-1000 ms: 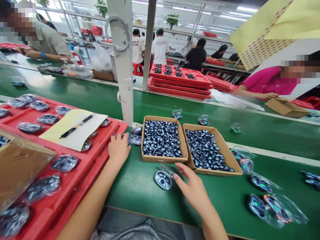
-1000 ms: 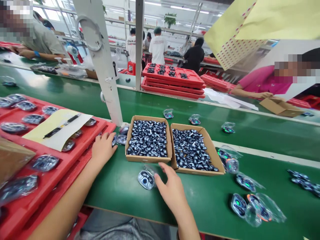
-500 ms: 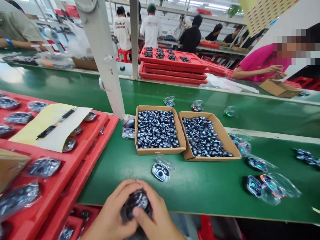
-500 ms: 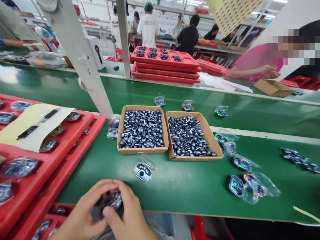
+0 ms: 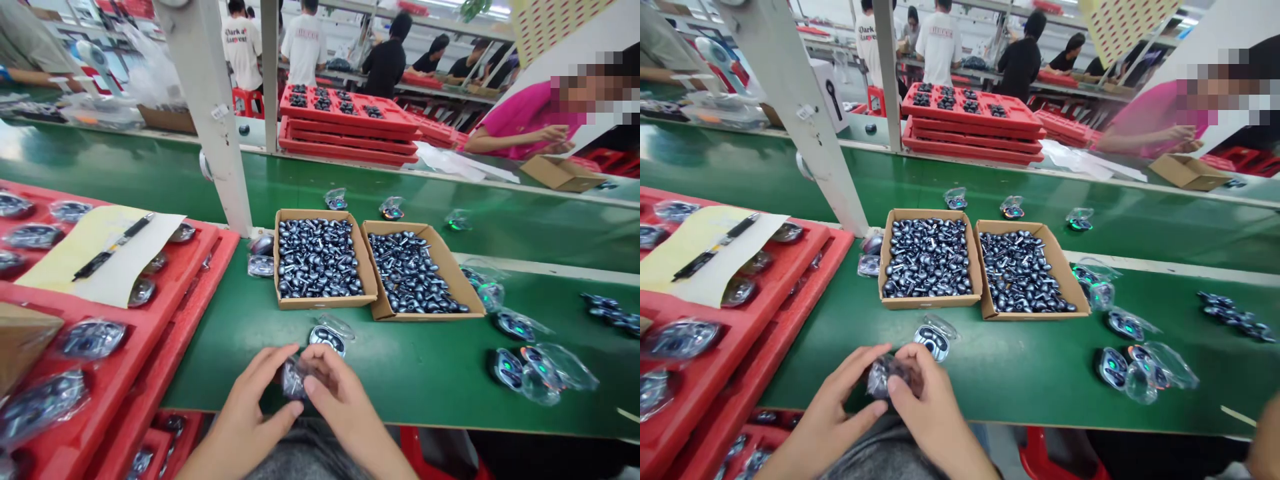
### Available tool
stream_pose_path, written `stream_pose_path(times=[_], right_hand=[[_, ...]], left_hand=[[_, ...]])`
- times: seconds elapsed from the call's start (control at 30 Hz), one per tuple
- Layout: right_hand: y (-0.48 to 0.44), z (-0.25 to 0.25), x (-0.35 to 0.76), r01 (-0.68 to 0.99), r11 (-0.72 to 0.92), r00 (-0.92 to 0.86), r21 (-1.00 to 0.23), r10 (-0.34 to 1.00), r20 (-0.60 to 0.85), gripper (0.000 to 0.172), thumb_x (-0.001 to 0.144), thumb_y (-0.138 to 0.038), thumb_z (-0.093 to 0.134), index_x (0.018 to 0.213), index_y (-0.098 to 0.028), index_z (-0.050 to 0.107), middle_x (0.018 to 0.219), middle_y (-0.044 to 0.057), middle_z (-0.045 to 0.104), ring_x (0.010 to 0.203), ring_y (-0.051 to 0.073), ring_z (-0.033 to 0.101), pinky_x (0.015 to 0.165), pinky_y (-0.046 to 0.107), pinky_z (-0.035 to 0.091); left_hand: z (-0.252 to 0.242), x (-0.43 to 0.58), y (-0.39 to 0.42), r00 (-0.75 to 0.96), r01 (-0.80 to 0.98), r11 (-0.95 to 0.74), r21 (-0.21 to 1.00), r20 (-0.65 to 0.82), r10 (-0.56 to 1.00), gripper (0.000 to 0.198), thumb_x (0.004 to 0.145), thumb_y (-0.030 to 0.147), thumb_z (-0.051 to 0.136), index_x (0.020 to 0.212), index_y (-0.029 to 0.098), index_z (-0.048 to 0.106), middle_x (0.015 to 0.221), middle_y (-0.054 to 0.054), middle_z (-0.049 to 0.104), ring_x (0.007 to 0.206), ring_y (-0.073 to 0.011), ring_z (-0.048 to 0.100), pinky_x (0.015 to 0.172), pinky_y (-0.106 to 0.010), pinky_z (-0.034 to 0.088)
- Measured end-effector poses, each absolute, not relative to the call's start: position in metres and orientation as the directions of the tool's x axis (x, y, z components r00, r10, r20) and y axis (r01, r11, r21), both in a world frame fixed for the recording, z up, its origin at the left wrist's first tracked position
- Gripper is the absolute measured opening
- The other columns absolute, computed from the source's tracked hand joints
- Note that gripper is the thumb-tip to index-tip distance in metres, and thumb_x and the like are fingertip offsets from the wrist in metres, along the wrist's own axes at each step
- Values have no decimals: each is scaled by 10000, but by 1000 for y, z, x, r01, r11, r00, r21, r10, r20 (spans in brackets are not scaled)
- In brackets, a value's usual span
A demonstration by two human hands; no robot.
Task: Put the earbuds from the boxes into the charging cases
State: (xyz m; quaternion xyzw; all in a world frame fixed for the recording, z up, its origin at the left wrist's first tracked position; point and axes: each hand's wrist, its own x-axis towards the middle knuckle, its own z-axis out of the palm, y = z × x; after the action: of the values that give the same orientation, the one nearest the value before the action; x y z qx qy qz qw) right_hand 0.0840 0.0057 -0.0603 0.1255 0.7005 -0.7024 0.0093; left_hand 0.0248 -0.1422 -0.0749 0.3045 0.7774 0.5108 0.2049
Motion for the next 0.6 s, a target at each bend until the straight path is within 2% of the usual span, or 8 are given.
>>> stream_pose_path(times=[0.07, 0.17, 0.27, 0.4, 0.5, 0.6], right_hand=[[11, -49, 85, 182, 181, -983, -966, 34, -179, 266, 700, -93, 458, 938, -210, 487, 865, 3, 569, 811, 130, 547, 748, 254, 441], [13, -35, 91, 138, 477, -986, -868, -12, -163, 441, 641, -60, 450, 1055, -212, 475, 935, 33, 590, 827, 162, 560, 758, 288, 447], [9, -30, 97, 99, 626, -982, -773, -63, -177, 541, 635, -70, 432, 1165, -182, 414, 1001, 80, 585, 861, 199, 560, 749, 319, 451], [8, -36, 107, 57, 687, -976, -724, -115, -185, 511, 611, -71, 424, 1114, -157, 447, 976, 96, 582, 851, 217, 557, 729, 331, 452], [12, -45, 113, 67, 654, -991, -754, -42, -125, 476, 583, -34, 392, 1034, -162, 472, 897, 70, 589, 805, 194, 556, 705, 304, 447], [17, -56, 117, 115, 515, -993, -849, 87, -82, 322, 615, -14, 352, 839, -189, 503, 680, -11, 554, 626, 123, 522, 587, 219, 425]], left_hand=[[-73, 26, -144, -703, 277, 279, 919, -4, 711, 579, 701, 114, 574, 1219, 320, 417, 1164, -30, 500, 1084, -214, 464, 910, -313, 402], [-71, 28, -147, -666, 290, 252, 923, 6, 746, 627, 683, 64, 541, 1242, 306, 393, 1125, -38, 493, 1037, -202, 485, 908, -315, 399], [-70, 31, -148, -634, 311, 231, 922, 20, 773, 661, 678, 47, 523, 1264, 306, 359, 1115, -41, 473, 1026, -197, 481, 907, -313, 394], [-68, 37, -146, -589, 326, 164, 931, 64, 806, 667, 642, 11, 506, 1228, 301, 377, 1065, -36, 463, 982, -184, 490, 873, -302, 410], [-71, 44, -142, -554, 311, 101, 945, 94, 827, 677, 609, -9, 507, 1197, 308, 397, 1014, -23, 468, 934, -170, 501, 825, -289, 431], [-76, 50, -137, -525, 231, 55, 971, 77, 848, 697, 603, -5, 517, 1207, 315, 380, 1099, -31, 469, 989, -186, 496, 848, -309, 433]])
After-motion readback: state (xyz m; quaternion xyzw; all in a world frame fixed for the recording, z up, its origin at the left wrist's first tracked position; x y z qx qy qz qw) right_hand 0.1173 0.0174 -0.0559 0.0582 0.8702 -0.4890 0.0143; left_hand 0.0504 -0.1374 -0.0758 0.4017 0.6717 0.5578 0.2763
